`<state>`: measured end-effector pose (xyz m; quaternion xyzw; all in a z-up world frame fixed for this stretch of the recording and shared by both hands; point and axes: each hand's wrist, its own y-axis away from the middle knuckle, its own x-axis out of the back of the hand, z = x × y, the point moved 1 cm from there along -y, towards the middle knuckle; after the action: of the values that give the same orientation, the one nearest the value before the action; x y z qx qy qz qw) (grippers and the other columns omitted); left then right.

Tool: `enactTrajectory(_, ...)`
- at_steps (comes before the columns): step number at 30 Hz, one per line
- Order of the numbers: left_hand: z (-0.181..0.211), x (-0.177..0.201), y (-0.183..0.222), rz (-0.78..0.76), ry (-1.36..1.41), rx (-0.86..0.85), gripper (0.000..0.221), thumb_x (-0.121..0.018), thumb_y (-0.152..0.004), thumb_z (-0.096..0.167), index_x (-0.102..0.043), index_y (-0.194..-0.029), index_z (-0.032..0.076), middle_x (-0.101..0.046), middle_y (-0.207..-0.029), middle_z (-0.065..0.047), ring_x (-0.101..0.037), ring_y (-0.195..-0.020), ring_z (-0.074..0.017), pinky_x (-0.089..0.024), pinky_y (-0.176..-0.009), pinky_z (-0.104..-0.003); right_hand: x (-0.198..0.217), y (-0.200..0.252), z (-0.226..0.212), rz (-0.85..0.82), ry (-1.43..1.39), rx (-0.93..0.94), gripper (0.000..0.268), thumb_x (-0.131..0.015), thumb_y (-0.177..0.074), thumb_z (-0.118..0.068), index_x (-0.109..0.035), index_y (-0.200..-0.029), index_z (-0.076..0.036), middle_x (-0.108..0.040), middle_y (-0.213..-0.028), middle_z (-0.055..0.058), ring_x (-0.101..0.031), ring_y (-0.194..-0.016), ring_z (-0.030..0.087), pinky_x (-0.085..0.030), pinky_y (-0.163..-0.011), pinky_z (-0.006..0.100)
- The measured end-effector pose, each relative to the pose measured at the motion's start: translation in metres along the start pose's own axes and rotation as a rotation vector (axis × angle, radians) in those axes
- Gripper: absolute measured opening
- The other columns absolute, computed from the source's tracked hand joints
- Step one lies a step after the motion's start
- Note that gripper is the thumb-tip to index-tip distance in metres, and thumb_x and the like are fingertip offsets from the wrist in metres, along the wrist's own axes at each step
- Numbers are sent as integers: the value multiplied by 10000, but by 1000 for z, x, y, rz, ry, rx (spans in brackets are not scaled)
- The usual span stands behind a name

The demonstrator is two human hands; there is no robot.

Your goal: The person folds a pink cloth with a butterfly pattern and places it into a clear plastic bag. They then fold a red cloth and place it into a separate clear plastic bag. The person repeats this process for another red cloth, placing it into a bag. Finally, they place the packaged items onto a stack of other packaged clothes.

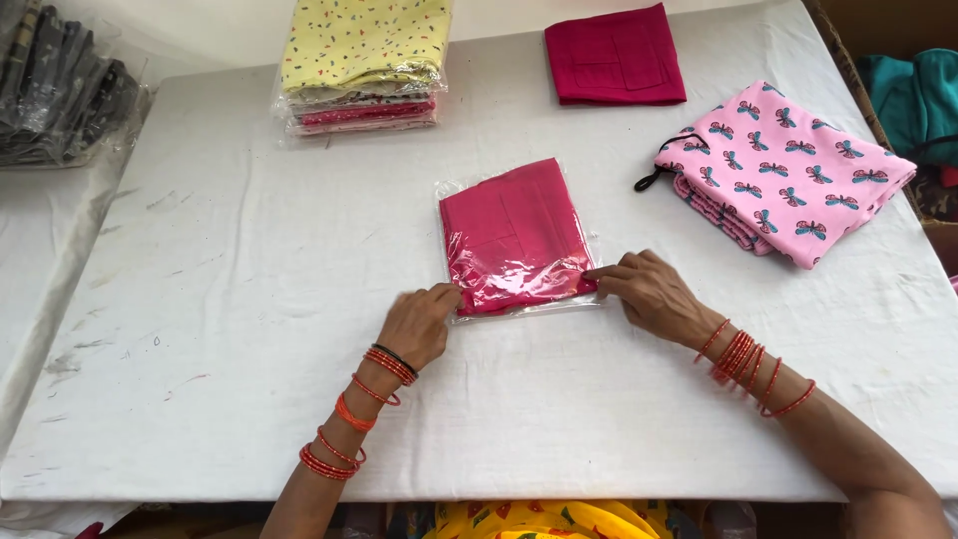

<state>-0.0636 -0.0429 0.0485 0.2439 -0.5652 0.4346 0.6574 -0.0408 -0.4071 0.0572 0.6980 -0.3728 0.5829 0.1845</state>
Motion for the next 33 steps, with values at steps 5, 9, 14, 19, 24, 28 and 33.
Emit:
enactTrajectory(5,21,-4,-35,127,8,57,336,-626,-984,159,-587,-1300,56,-598,-1358,-114,-572,-1310,-265,-355,-1210,-484,-4,-31,3,161,54,-23,439,-550,-905,47,-676,-1259,-180,-641,-1451,-28,-632,-1270,160,-478,-1138,359)
enactTrajectory(9,52,-28,-51,75,-78,-98,665,-528,-1001,427,-330,-1553,113,-312,-1627,-160,-287,-1510,-319,-201,-1227,-581,-24,-59,-10,108,54,111,620,-421,-1047,-343,-325,-1546,13,-315,-1617,218,-278,-1508,339,-191,-1234,503)
enactTrajectory(14,54,-20,-26,-321,-177,9,711,-387,-958,659,-192,-1581,377,-106,-1693,-78,-67,-1542,-341,-27,-1164,-721,-41,-33,-7,-14,72,-1,701,-282,-1049,-452,-219,-1590,-10,-185,-1659,198,-139,-1539,313,-93,-1218,532)
enactTrajectory(19,-11,-55,19,-167,-28,339,847,-297,-951,738,-148,-1623,245,-39,-1688,-212,-1,-1550,-411,22,-1191,-678,-54,-21,30,-40,-169,-137,703,-364,-1052,-467,-272,-1605,-42,-113,-1661,329,-124,-1526,452,-160,-1197,586)
enactTrajectory(24,6,-54,9,-146,-15,490,1031,-246,-931,787,-83,-1613,32,-16,-1659,-283,26,-1545,-404,41,-1184,-681,-39,-58,42,-6,-129,-534,751,-458,-991,-574,-394,-1512,-37,-428,-1536,254,-460,-1338,379,-403,-1099,556)
enactTrajectory(28,10,-75,2,-119,169,350,1004,-267,-974,746,-106,-1581,-38,-94,-1648,-319,-9,-1549,-403,7,-1194,-660,-35,-81,24,-31,-70,-556,701,-554,-973,-586,-510,-1399,-30,-669,-1157,231,-701,-996,318,-586,-831,451)
enactTrajectory(33,22,-36,-12,-18,628,477,871,-374,-955,650,-251,-1538,14,-420,-1485,-227,-387,-1345,-368,-350,-1127,-528,-39,-91,36,-37,-439,-692,770,-655,-886,-554,-441,-1409,-31,-710,-857,164,-734,-686,281,-567,-616,387)
